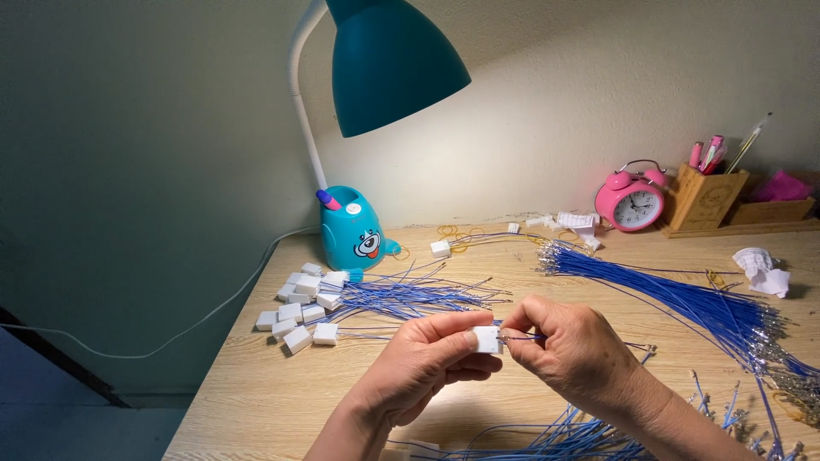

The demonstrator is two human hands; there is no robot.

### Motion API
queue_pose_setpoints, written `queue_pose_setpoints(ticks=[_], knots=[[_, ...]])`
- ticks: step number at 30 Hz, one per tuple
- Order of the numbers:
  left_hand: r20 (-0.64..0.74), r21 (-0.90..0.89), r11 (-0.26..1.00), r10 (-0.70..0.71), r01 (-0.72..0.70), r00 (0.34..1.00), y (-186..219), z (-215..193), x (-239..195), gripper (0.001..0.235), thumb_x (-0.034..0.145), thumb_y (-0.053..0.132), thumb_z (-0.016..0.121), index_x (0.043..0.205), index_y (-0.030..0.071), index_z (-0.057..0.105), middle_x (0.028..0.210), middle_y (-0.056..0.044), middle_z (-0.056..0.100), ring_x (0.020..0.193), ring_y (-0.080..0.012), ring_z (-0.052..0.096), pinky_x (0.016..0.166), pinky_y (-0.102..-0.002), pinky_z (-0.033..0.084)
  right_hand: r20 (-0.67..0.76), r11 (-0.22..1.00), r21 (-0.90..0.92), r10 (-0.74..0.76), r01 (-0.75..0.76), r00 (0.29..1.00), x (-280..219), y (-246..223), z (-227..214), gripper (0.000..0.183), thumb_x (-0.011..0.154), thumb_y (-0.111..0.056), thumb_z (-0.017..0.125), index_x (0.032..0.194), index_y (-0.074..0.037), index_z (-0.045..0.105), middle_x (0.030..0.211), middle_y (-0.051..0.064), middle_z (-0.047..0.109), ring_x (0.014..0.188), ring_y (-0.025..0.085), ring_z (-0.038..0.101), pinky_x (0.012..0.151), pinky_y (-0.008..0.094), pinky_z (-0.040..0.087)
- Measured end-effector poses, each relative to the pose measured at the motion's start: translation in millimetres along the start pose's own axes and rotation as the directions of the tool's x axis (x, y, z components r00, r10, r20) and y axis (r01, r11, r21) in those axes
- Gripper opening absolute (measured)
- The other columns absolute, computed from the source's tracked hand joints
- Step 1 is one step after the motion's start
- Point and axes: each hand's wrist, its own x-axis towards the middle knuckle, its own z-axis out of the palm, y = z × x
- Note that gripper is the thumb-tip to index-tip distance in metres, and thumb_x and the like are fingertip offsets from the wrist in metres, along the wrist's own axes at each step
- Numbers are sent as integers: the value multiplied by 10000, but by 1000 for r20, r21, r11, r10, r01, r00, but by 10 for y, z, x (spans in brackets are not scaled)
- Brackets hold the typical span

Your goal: The person inserts the stripped ends of blue wires into small white plastic connectors. They handle the wires and connectors by hand, repeatedly picking up a wire, inserting it into a connector, and placing the assembled unit on the table.

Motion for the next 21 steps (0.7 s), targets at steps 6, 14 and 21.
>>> queue_pose_setpoints(ticks=[6, 14, 21], knots=[[-2, 21, 1000, 17, -17, 1000, -33, -39, 37, 386, 864, 53, 629, 1245, -6, 649, 994, -229, 711, 798, -295, 702, 785, -350, 581, 20, 995, 80, -58, 56, 998, 3, 58, 18, 115, 796, -345, 712, 760, -255, 774, 539, -91, 601, 522, 91, 477, 544, 258, 405], [-186, 223, 964, 185, -142, 965, 354, -267, -36, 340, 848, 64, 622, 1173, 7, 704, 909, -185, 739, 719, -240, 679, 725, -310, 548, 284, 971, 184, 95, -151, 954, 50, -87, -210, 218, 850, -323, 688, 1019, -247, 801, 653, -49, 742, 624, 64, 564, 669, 210, 423], [-486, 725, 688, 523, -10, 700, 651, -984, -170, 360, 891, 173, 482, 1137, 171, 745, 697, 19, 566, 590, -114, 434, 530, -279, 361, 249, 958, -97, 284, -268, 926, 171, 66, -194, 308, 861, -397, 636, 1108, -346, 812, 757, -96, 776, 785, 33, 677, 787, 182, 442]])
